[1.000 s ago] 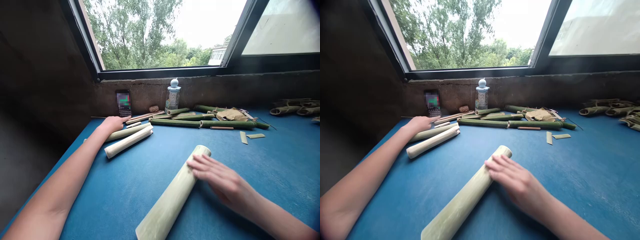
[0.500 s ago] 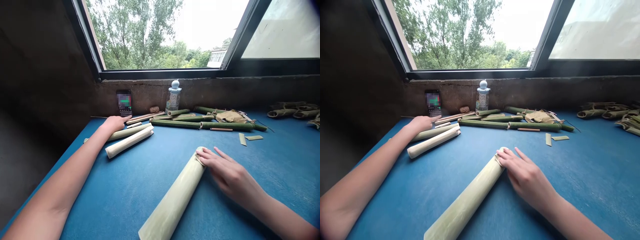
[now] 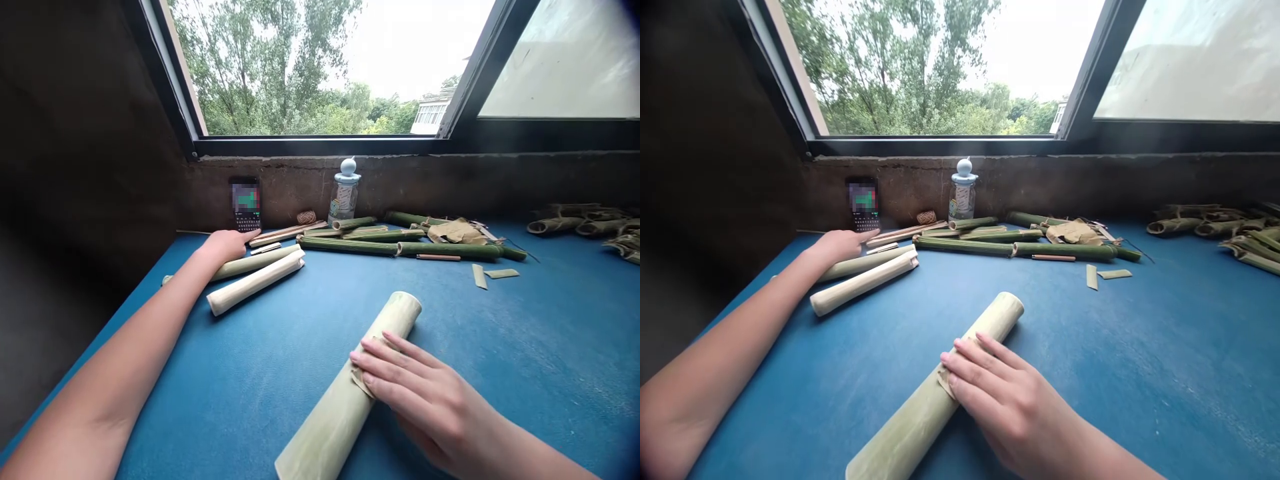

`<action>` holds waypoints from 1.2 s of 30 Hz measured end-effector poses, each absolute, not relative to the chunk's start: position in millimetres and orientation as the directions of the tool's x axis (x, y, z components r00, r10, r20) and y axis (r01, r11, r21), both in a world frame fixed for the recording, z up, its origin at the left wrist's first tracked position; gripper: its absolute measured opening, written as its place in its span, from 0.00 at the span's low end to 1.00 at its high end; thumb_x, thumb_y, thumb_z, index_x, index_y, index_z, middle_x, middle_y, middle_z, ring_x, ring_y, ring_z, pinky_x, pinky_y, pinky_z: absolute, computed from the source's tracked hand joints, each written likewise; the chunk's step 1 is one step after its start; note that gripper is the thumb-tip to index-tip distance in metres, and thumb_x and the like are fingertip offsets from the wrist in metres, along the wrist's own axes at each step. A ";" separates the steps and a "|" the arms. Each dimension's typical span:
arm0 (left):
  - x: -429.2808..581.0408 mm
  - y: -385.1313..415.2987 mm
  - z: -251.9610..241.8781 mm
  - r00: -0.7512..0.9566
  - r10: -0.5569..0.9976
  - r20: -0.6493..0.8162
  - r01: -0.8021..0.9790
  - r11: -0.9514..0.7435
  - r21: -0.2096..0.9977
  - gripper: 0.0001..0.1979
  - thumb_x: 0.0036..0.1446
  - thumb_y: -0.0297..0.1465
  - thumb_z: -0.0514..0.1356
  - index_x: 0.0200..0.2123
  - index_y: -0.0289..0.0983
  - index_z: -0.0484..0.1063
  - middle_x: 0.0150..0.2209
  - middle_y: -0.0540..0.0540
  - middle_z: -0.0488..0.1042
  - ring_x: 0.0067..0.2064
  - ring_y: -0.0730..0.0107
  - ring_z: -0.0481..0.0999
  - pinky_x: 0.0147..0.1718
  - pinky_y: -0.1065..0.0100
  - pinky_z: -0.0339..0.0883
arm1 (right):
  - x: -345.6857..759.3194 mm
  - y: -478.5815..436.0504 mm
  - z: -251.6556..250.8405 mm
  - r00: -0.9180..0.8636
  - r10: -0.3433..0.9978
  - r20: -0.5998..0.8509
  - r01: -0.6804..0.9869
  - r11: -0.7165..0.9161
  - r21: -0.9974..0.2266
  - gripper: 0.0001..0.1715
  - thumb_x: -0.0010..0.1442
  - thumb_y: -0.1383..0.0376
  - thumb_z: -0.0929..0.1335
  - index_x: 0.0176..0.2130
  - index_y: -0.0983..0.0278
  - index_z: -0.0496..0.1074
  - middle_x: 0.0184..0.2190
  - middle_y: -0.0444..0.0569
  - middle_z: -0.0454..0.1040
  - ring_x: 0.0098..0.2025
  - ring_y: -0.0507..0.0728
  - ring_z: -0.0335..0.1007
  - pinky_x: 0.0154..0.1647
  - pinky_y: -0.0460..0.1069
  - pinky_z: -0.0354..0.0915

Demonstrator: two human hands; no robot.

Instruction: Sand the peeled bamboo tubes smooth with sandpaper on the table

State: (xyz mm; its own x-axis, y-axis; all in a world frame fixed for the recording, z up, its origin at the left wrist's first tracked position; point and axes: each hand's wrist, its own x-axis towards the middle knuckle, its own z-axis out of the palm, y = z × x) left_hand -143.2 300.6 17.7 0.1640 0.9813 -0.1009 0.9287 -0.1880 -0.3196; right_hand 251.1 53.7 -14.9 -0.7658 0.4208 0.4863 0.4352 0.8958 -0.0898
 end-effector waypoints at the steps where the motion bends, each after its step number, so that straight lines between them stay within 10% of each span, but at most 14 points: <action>1: -143.3 300.7 17.6 0.164 0.981 -0.101 0.930 -0.188 -0.317 0.37 0.61 0.30 0.49 0.73 0.49 0.49 0.58 0.41 0.74 0.51 0.53 0.78 0.43 0.67 0.67 | 253.5 56.3 -15.9 -0.762 0.425 0.489 0.439 0.894 -0.094 0.23 0.64 0.78 0.61 0.57 0.67 0.67 0.61 0.55 0.72 0.69 0.62 0.59 0.72 0.63 0.54; 6: -144.4 301.0 17.5 0.181 0.979 -0.095 0.917 -0.203 -0.343 0.37 0.60 0.30 0.49 0.73 0.50 0.50 0.56 0.40 0.76 0.50 0.53 0.79 0.41 0.67 0.67 | 271.6 74.5 -19.6 -0.566 0.634 0.527 0.665 0.729 -0.163 0.19 0.67 0.76 0.61 0.54 0.62 0.68 0.58 0.54 0.75 0.66 0.60 0.63 0.70 0.64 0.56; 12: -149.9 299.4 17.3 0.169 0.984 -0.060 0.920 -0.179 -0.347 0.34 0.59 0.32 0.51 0.69 0.52 0.61 0.55 0.41 0.76 0.51 0.51 0.78 0.42 0.65 0.67 | 257.4 62.3 -14.5 -0.748 0.456 0.483 0.435 0.886 -0.162 0.22 0.66 0.77 0.62 0.58 0.66 0.66 0.59 0.56 0.73 0.68 0.60 0.60 0.72 0.63 0.51; 30: -149.0 299.0 19.2 0.093 0.992 -0.084 0.927 -0.117 -0.356 0.34 0.60 0.32 0.50 0.69 0.51 0.60 0.55 0.39 0.76 0.51 0.50 0.78 0.41 0.64 0.68 | 277.2 72.0 -6.8 -0.587 0.653 0.480 0.626 0.741 -0.243 0.20 0.69 0.75 0.62 0.56 0.61 0.69 0.58 0.55 0.75 0.66 0.59 0.64 0.72 0.66 0.51; 36: -150.2 299.7 18.7 0.095 0.991 -0.094 0.926 -0.123 -0.358 0.34 0.59 0.32 0.51 0.70 0.51 0.60 0.55 0.39 0.76 0.52 0.49 0.78 0.42 0.64 0.68 | 265.5 62.6 -10.6 -0.752 0.452 0.479 0.388 0.892 -0.232 0.24 0.67 0.75 0.62 0.60 0.65 0.67 0.59 0.57 0.73 0.67 0.60 0.61 0.72 0.61 0.53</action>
State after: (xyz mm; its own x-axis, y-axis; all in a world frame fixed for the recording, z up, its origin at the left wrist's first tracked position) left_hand -150.2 299.7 18.7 0.0953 0.9910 -0.0941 0.9258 -0.1230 -0.3575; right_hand 265.5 62.6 -10.6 -0.7523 0.4523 0.4791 0.3882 0.8918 -0.2324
